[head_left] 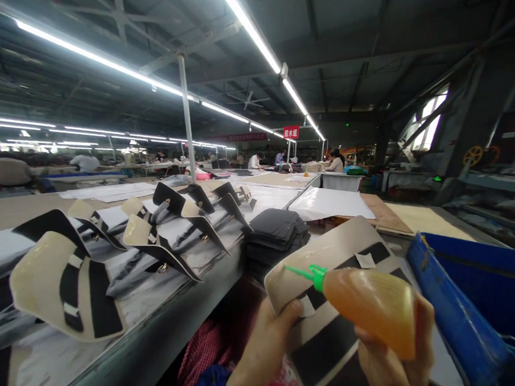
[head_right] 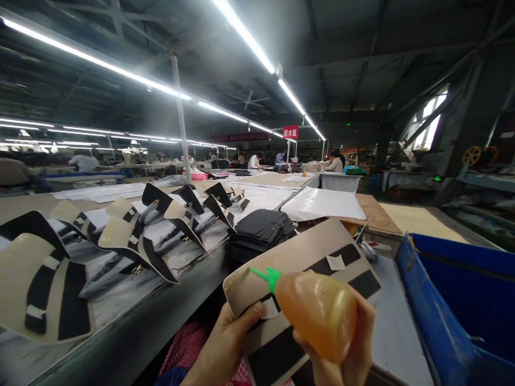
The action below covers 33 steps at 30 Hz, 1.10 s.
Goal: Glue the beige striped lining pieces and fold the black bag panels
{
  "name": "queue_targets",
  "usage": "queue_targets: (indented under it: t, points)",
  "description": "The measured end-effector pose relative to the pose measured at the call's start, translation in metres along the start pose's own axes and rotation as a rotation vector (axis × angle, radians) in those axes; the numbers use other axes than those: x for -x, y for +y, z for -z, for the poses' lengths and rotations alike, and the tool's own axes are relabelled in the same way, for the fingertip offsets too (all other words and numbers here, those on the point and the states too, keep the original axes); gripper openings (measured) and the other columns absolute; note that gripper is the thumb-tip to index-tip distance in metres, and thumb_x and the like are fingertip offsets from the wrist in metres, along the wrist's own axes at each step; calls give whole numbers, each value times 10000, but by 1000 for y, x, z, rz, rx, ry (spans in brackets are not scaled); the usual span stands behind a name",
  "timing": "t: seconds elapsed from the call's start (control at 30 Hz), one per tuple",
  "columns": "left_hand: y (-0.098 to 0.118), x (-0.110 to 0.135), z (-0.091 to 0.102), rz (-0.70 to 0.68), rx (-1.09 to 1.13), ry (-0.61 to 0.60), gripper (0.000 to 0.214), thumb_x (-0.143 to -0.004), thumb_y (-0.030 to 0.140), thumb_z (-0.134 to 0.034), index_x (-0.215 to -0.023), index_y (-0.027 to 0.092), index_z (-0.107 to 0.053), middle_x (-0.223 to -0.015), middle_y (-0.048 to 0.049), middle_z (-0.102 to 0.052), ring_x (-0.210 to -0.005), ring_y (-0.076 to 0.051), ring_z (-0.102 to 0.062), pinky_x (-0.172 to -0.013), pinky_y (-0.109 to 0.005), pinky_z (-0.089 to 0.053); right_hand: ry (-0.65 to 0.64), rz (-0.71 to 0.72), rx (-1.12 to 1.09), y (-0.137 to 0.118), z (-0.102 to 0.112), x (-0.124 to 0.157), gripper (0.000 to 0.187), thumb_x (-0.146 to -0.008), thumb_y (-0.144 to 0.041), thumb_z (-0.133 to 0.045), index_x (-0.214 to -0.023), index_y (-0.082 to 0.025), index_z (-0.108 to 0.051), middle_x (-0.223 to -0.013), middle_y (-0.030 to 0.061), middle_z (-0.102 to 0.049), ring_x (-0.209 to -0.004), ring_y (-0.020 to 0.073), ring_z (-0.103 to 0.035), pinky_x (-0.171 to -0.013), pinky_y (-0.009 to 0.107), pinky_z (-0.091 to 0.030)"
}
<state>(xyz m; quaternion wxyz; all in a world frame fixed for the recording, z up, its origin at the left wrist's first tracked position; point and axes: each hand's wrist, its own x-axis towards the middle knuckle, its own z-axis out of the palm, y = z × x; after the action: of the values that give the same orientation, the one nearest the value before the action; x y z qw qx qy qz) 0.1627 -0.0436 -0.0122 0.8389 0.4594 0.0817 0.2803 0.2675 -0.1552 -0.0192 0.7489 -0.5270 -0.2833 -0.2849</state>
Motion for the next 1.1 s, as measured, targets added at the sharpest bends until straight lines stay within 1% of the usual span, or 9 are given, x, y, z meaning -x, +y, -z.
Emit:
queue_targets:
  t: [0.17, 0.27, 0.43, 0.57, 0.7, 0.87, 0.93, 1.03, 1.1]
  points:
    - [-1, 2, 3, -5, -23, 40, 391, -659, 439, -917, -933, 188, -794, -849, -34, -800, -929, -249, -736, -952, -355, -534, 234, 250, 222, 11, -4, -33, 714, -545, -413, -935, -1109, -187, -560, -1046, 61, -555, -916, 255, -565, -865, 469, -470]
    - [-2, 1, 5, 24, 2, 94, 424, -601, 438, -946, -899, 185, -783, -819, -31, -794, -902, -254, -739, -887, -346, -558, 317, 218, 275, 22, -1, -46, 777, -503, -477, -946, -1106, -175, -560, -1027, 59, -537, -907, 255, -542, -863, 468, -463]
    - [-7, -2, 9, 28, -35, 24, 487, -654, 473, -916, -1012, 169, -788, -920, -61, -805, -915, -246, -734, -862, -329, -561, 69, 5, 76, 24, 9, -29, 691, -653, -514, -854, -1202, -226, -548, -1060, 43, -563, -892, 236, -562, -865, 471, -487]
    - [-6, -2, 10, 28, -45, 1, 477, -678, 472, -904, -1041, 183, -789, -907, -48, -804, -918, -250, -739, -909, -349, -557, 169, 33, 53, 20, 13, -17, 729, -587, -422, -908, -1197, -240, -554, -1105, 38, -551, -939, 232, -553, -895, 454, -471]
    - [-5, -1, 11, 34, -50, -18, 434, -699, 449, -895, -1023, 179, -792, -901, -53, -805, -942, -255, -738, -920, -346, -553, 67, -47, 64, 19, 18, -23, 736, -603, -523, -872, -1200, -228, -557, -1048, 45, -581, -830, 220, -552, -770, 413, -466]
    - [-3, -2, 14, 44, -20, 42, 441, -655, 421, -924, -1000, 182, -789, -874, -40, -802, -866, -231, -743, -862, -318, -565, 342, 165, 299, 18, 16, -45, 783, -517, -511, -928, -1136, -198, -565, -1049, 51, -538, -940, 265, -530, -896, 479, -435]
    - [-3, -4, 14, 44, -18, 38, 423, -655, 422, -925, -982, 187, -793, -853, -34, -799, -864, -227, -744, -857, -312, -569, 302, 114, 235, 18, 15, -46, 753, -549, -519, -912, -1136, -204, -561, -1034, 49, -546, -914, 258, -537, -873, 472, -445]
    - [-2, -4, 13, 53, -2, 28, 457, -631, 432, -937, -992, 189, -795, -836, -35, -799, -840, -229, -747, -808, -306, -585, 112, -7, 99, 18, 17, -38, 701, -629, -536, -856, -1175, -217, -552, -1044, 53, -577, -870, 246, -559, -812, 451, -462]
    - [-1, -4, 13, 59, 6, 41, 478, -609, 436, -948, -990, 189, -796, -819, -33, -798, -801, -219, -746, -783, -300, -591, 163, 59, 175, 19, 18, -33, 726, -592, -517, -880, -1165, -211, -555, -1062, 59, -578, -905, 261, -567, -832, 460, -456]
